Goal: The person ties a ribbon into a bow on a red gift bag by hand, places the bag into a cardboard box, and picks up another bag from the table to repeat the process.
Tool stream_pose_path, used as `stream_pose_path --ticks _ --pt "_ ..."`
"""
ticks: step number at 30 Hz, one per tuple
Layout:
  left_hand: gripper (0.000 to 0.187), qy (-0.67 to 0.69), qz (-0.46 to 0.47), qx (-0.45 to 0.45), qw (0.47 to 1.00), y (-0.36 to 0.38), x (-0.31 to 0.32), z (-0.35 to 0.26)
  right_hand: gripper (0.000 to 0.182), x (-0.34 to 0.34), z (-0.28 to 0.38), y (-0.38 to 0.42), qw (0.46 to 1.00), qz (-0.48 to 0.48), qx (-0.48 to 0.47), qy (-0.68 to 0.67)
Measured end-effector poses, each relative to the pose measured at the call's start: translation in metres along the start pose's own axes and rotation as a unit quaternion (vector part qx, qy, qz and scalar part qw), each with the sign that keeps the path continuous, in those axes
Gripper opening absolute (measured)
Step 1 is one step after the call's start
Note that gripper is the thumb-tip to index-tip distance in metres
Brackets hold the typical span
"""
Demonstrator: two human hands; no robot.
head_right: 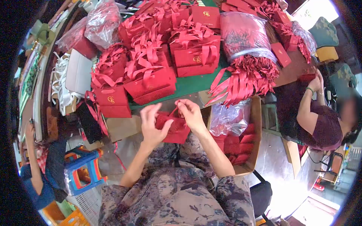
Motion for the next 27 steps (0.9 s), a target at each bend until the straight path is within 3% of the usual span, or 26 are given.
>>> stream_pose_path --ticks 3,4,9,13,20,23,25,27 --pt "0.059 -0.069 0.089 0.002 0.994 0.005 -0.009 0.012 0.022 -0.008 0.004 -0.003 0.997 -0.042 0.029 -0.052" --pt "0.057 -0.063 0.176 -0.111 0.976 0.012 -0.009 0.020 0.021 -0.008 0.004 -0.006 0.997 -0.039 0.023 -0.064" --pt "0.048 -0.082 0.232 -0.063 0.967 0.029 -0.011 0.032 0.021 -0.013 0.009 -0.019 0.993 -0.056 0.013 -0.106" --pt "0.046 -0.036 0.323 -0.086 0.942 0.024 -0.019 0.019 0.020 -0.023 0.022 -0.033 0.993 -0.090 -0.068 -0.017" --pt "0.047 -0.028 0.387 -0.039 0.921 0.017 -0.024 0.017 0.018 -0.024 0.015 -0.026 0.992 -0.076 -0.086 0.054" --pt "0.048 0.020 0.399 -0.055 0.915 0.025 -0.020 0.029 0.017 -0.025 0.012 -0.020 0.991 -0.086 -0.083 0.064" --pt "0.050 0.052 0.431 -0.149 0.888 0.026 -0.020 0.030 0.016 -0.022 0.012 -0.017 0.987 -0.059 -0.125 0.081" --pt "0.050 0.044 0.442 -0.148 0.884 0.031 -0.017 0.038 0.015 -0.022 0.008 -0.017 0.978 -0.038 -0.166 0.122"
Point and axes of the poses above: each hand's wrist, its own y-axis away from the middle knuckle, its own x-axis out of the palm, z = x × y, the point moved 4 cm from there along -y, towards the middle knuckle, and after that the axes turned 10 degrees about -z, right-handed, at the moved point
